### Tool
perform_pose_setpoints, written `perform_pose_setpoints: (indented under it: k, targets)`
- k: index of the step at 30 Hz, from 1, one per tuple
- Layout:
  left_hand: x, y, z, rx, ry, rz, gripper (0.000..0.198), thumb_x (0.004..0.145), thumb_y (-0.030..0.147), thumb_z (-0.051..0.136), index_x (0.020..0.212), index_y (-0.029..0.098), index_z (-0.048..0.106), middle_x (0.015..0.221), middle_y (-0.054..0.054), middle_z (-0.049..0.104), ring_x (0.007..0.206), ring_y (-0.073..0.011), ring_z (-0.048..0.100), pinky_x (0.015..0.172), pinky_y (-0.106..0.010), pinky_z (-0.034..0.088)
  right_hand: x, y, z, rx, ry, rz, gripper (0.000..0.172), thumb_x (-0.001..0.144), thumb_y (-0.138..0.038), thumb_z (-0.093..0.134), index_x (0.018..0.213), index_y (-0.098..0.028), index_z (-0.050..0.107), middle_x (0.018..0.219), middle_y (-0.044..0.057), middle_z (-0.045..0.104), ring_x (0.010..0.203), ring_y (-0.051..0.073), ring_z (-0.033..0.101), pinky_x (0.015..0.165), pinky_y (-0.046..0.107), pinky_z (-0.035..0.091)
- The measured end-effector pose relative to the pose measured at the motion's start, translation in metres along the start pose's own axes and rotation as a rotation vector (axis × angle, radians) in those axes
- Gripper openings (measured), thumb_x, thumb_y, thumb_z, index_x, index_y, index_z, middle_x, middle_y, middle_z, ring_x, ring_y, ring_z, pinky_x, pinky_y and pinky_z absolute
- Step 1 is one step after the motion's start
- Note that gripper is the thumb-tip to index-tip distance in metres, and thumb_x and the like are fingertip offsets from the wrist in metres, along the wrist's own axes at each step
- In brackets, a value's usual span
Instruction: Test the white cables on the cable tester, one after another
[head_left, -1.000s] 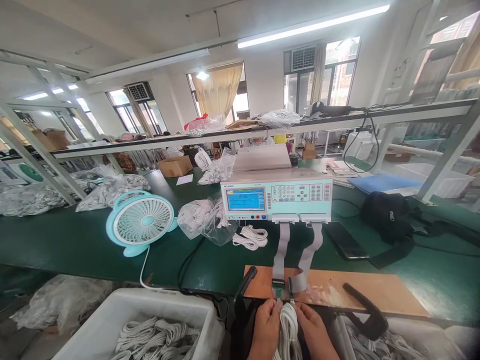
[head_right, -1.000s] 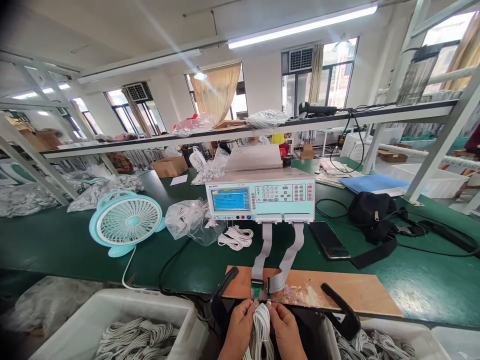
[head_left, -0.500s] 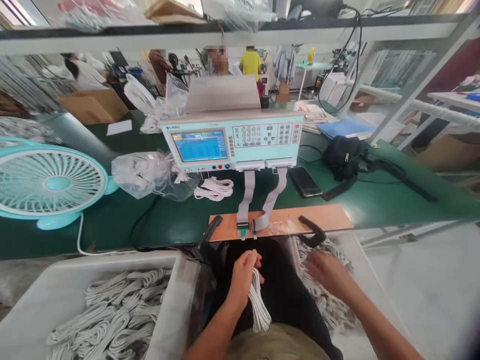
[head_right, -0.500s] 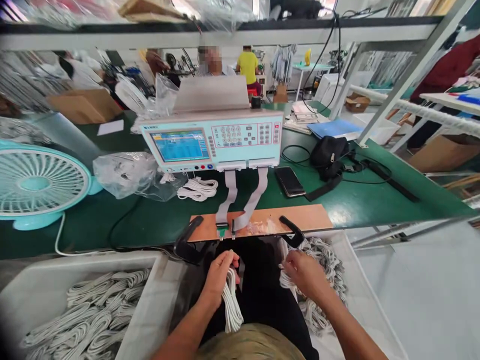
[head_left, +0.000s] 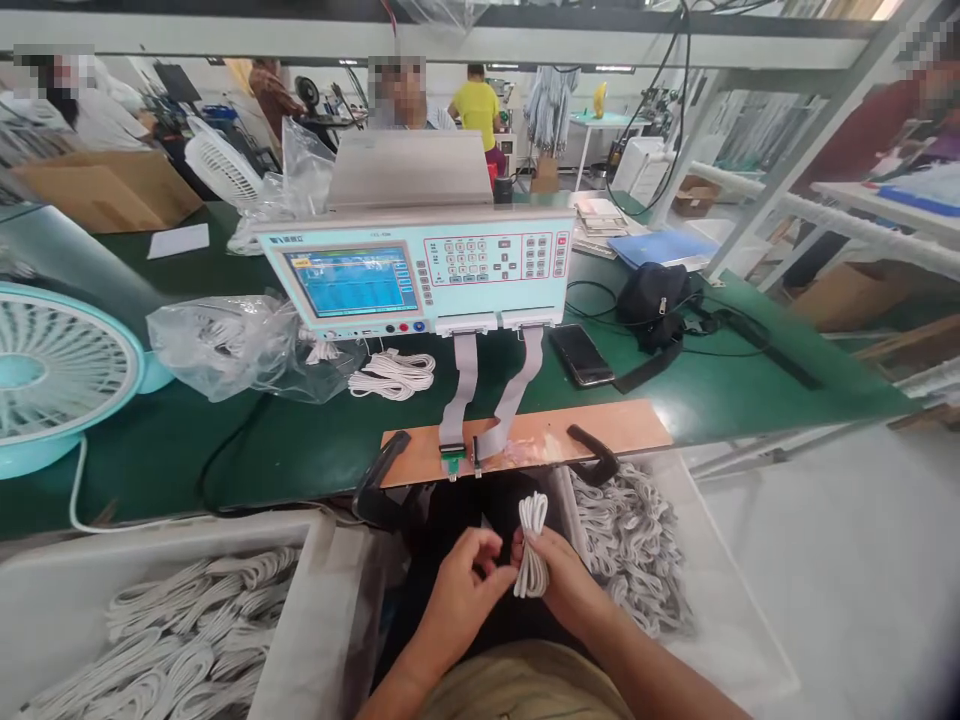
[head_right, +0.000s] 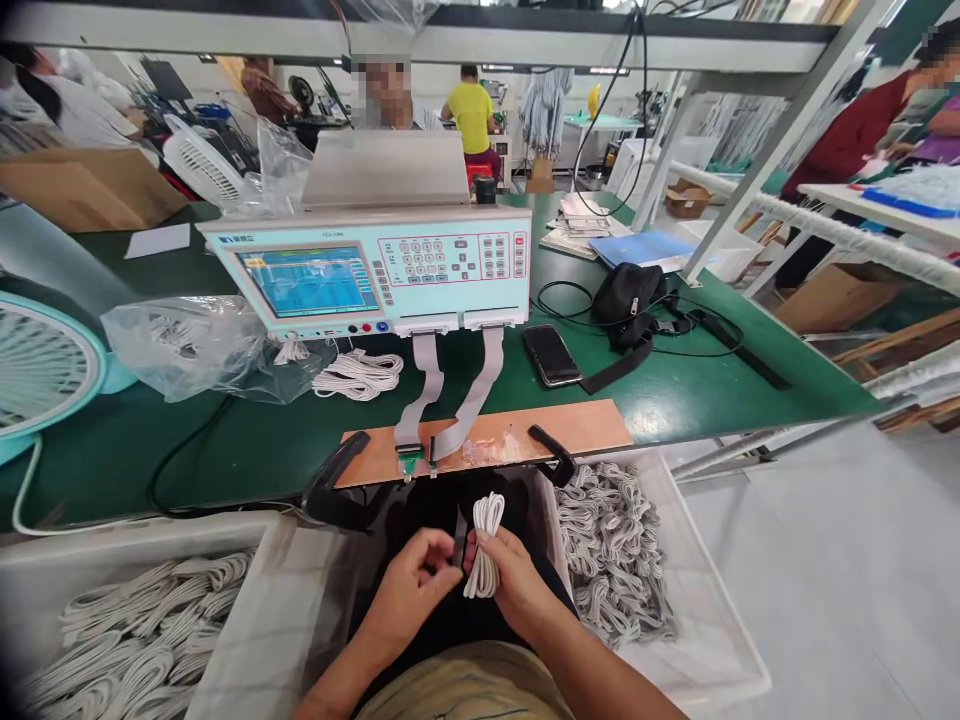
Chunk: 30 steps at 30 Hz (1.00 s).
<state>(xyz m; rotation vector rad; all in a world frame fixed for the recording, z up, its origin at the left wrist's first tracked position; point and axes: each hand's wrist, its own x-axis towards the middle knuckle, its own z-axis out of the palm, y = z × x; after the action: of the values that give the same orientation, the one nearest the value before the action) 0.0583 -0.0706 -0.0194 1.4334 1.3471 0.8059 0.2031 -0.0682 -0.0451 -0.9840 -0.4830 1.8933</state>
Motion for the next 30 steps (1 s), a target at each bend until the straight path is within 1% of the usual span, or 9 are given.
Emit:
perform_pose_setpoints:
  k: [4,8,11,14,17,21,25,27,30]
  targets:
    - [-0.020,-0.013,0.002,0.024,-0.164,-0.006,0.015,0.069,0.026,0.062,0.082,0.019,0.059,0.073,-0.001,0.058,0.062,-0.0135,0.053,0.051,-0.021,0.040,0.003,0.001,0.005,0.012,0.020,0.008,0.030,0.074,-0.043,0.061,0.077,-0.013,0.061,0.064,0.001,0.055,0.054,0.011,0.048,0.050,0.022,0.037]
    - [-0.023,-0.016,0.002,0.193,-0.114,0.247,0.013,0.081,0.022,0.046,0.083,0.019,0.059,0.076,-0.004,0.059,0.066,-0.0146,0.053,0.060,-0.024,0.042,0.008,0.007,0.012,-0.063,0.042,0.047,0.035,0.076,-0.046,0.058,0.082,-0.013,0.063,0.067,0.001,0.056,0.056,0.012,0.050,0.051,0.022,0.038]
    - [-0.018,-0.022,-0.004,0.319,0.005,0.394,0.015,0.081,0.016,0.042,0.081,0.018,0.057,0.074,-0.005,0.059,0.069,-0.0157,0.053,0.067,-0.027,0.042,0.010,0.009,0.011,-0.308,0.104,-0.039,0.034,0.075,-0.048,0.059,0.084,-0.016,0.063,0.071,0.001,0.058,0.065,0.014,0.052,0.057,0.024,0.040]
    - [-0.011,-0.026,-0.007,0.267,0.132,0.352,0.014,0.081,0.015,0.043,0.075,0.019,0.055,0.071,-0.004,0.058,0.066,-0.0144,0.054,0.065,-0.025,0.043,0.010,0.015,0.008,-0.461,0.124,-0.092,0.040,0.071,-0.047,0.063,0.098,-0.018,0.060,0.083,0.003,0.059,0.075,0.019,0.053,0.061,0.026,0.042]
    - [-0.008,-0.028,-0.007,0.118,0.207,0.183,0.008,0.081,0.022,0.048,0.076,0.019,0.054,0.073,-0.002,0.056,0.065,-0.0137,0.054,0.057,-0.022,0.043,0.012,0.025,0.005,-0.378,0.079,-0.010,0.050,0.073,-0.048,0.060,0.112,-0.018,0.052,0.080,0.003,0.058,0.067,0.018,0.054,0.055,0.027,0.042]
    - [-0.014,-0.033,-0.004,0.062,0.033,0.061,0.018,0.073,0.024,0.060,0.090,0.021,0.055,0.072,0.000,0.056,0.060,-0.0127,0.053,0.051,-0.020,0.042,0.017,0.031,-0.002,-0.271,0.099,-0.041,0.060,0.072,-0.044,0.063,0.123,-0.020,0.043,0.085,0.002,0.057,0.073,0.017,0.054,0.063,0.026,0.043]
    - [-0.019,-0.037,-0.008,0.141,-0.062,0.217,0.014,0.081,0.018,0.049,0.091,0.020,0.058,0.079,-0.003,0.058,0.069,-0.0135,0.054,0.061,-0.022,0.043,0.018,0.026,-0.008,-0.321,0.058,0.043,0.072,0.078,-0.047,0.055,0.136,-0.020,0.023,0.093,0.006,0.057,0.076,0.019,0.056,0.066,0.030,0.044]
    - [-0.017,-0.037,-0.012,0.168,-0.019,0.288,0.015,0.084,0.017,0.043,0.089,0.019,0.057,0.080,-0.004,0.057,0.072,-0.0144,0.054,0.066,-0.024,0.042,0.016,0.021,-0.009,-0.551,0.039,-0.062,0.065,0.081,-0.045,0.051,0.136,-0.022,0.025,0.103,0.008,0.055,0.087,0.021,0.055,0.074,0.035,0.045]
    - [-0.011,-0.034,-0.017,0.132,0.075,0.319,0.016,0.085,0.017,0.040,0.091,0.018,0.055,0.078,-0.004,0.055,0.072,-0.0151,0.054,0.068,-0.026,0.042,0.012,0.012,-0.007,-1.043,-0.053,-0.452,0.042,0.084,-0.031,0.050,0.125,-0.026,0.045,0.122,0.009,0.044,0.111,0.024,0.044,0.092,0.038,0.037]
